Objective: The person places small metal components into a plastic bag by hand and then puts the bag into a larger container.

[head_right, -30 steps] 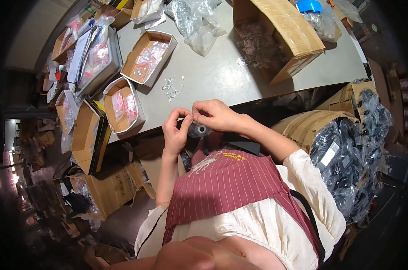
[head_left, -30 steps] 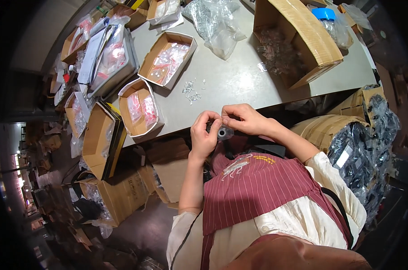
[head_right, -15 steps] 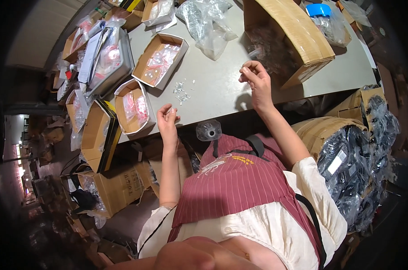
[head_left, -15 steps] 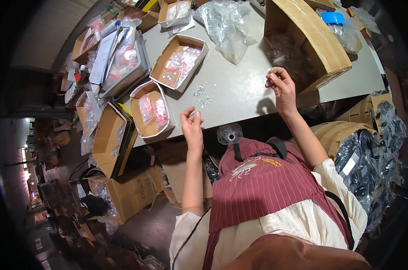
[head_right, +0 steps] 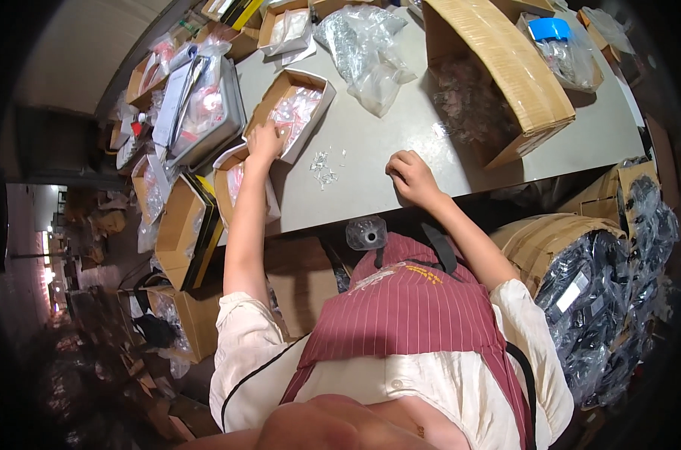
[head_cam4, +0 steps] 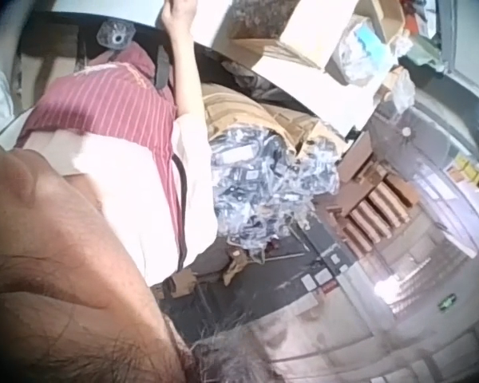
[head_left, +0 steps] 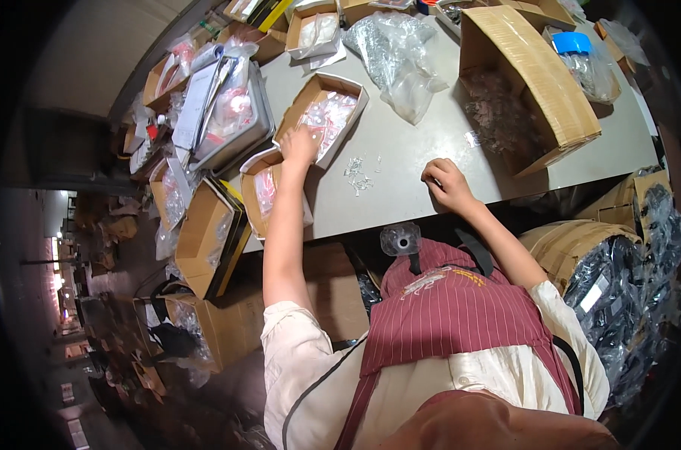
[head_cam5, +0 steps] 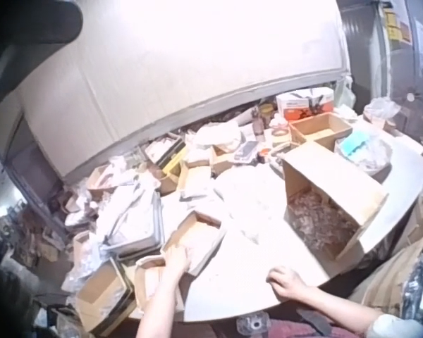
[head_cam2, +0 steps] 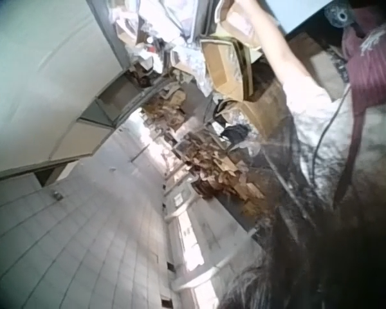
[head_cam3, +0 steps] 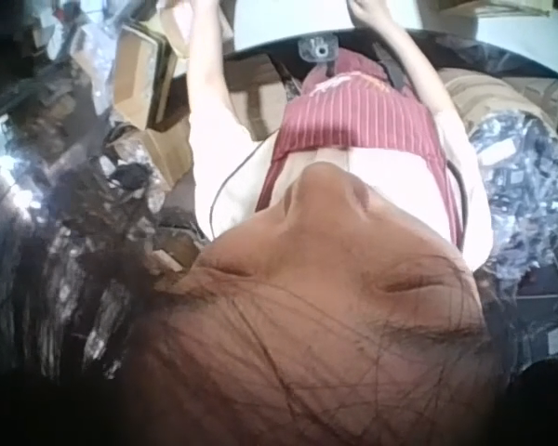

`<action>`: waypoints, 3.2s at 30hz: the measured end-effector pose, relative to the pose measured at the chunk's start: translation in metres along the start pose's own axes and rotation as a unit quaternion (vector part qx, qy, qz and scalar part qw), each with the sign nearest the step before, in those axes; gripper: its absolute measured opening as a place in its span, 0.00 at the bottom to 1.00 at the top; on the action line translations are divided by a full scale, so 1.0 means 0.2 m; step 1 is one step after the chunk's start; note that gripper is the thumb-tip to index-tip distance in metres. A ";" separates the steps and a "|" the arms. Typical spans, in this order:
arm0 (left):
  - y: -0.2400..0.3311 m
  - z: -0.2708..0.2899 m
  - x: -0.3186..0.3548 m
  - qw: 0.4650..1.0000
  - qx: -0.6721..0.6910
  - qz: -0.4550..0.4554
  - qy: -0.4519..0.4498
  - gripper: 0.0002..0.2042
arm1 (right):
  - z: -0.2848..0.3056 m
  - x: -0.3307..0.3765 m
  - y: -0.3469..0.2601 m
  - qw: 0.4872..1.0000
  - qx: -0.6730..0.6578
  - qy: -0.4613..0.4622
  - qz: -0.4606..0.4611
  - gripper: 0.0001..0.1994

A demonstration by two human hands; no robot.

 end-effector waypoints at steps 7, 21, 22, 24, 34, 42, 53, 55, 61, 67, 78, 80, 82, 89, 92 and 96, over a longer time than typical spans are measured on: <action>-0.13 -0.17 -0.15 0.998 0.039 0.036 -0.017 0.20 | -0.01 -0.02 0.01 0.999 -0.031 0.003 -0.011 0.06; -0.26 0.12 0.06 0.951 0.282 0.079 0.100 0.14 | 0.02 0.00 0.05 0.996 -0.071 0.027 -0.046 0.05; -0.27 0.13 0.08 0.939 0.316 0.092 0.103 0.14 | 0.02 0.00 0.05 0.996 -0.073 0.025 -0.043 0.05; -0.26 0.14 0.11 0.912 0.394 0.089 0.077 0.16 | 0.01 0.00 0.07 0.996 -0.071 0.026 -0.044 0.05; 0.62 0.32 0.75 0.690 0.703 -0.082 -0.150 0.17 | -0.14 -0.07 -0.13 0.829 -0.481 -0.074 -0.276 0.24; 0.76 0.29 0.98 0.700 0.693 -0.057 -0.162 0.12 | -0.07 -0.01 -0.24 0.892 -0.368 -0.033 -0.261 0.08; 0.63 0.30 1.09 0.749 0.655 0.010 -0.103 0.06 | -0.12 0.05 -0.34 0.801 -0.484 -0.098 -0.337 0.04; 0.61 0.31 1.11 0.744 0.661 0.015 -0.097 0.06 | -0.11 0.05 -0.37 0.795 -0.485 -0.112 -0.347 0.04; 0.62 0.30 1.16 0.728 0.675 0.002 -0.120 0.07 | -0.16 0.10 -0.41 0.796 -0.457 -0.195 -0.346 0.05; 0.64 0.25 1.20 0.687 0.709 0.000 -0.162 0.07 | -0.17 0.10 -0.48 0.843 -0.378 -0.219 -0.313 0.09; 0.48 0.53 1.23 0.914 0.387 0.001 0.118 0.10 | -0.18 0.10 -0.44 0.880 -0.356 -0.165 -0.268 0.09; 0.50 0.50 1.23 0.894 0.448 0.000 0.019 0.10 | -0.19 0.11 -0.44 0.890 -0.335 -0.169 -0.260 0.09; 0.55 0.46 1.24 0.870 0.489 -0.011 -0.056 0.11 | -0.20 0.10 -0.47 0.902 -0.317 -0.173 -0.236 0.11; 0.63 0.42 1.26 0.809 0.562 -0.019 -0.169 0.12 | -0.18 0.11 -0.49 0.919 -0.283 -0.170 -0.215 0.12; 0.65 0.44 1.25 0.826 0.536 -0.040 -0.173 0.13 | -0.20 0.12 -0.46 0.906 -0.324 -0.161 -0.220 0.12; 0.65 0.44 1.25 0.816 0.546 -0.063 -0.179 0.14 | -0.20 0.12 -0.49 0.904 -0.315 -0.173 -0.230 0.12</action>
Point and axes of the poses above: each hand's wrist, its own x-axis away from the middle knuckle, its own z-axis out of the back of the hand, y = z × x, the point moved 9 cm from there along -x, towards the middle knuckle, and after that the axes turned 11 degrees about -x, right-handed, at the moved point
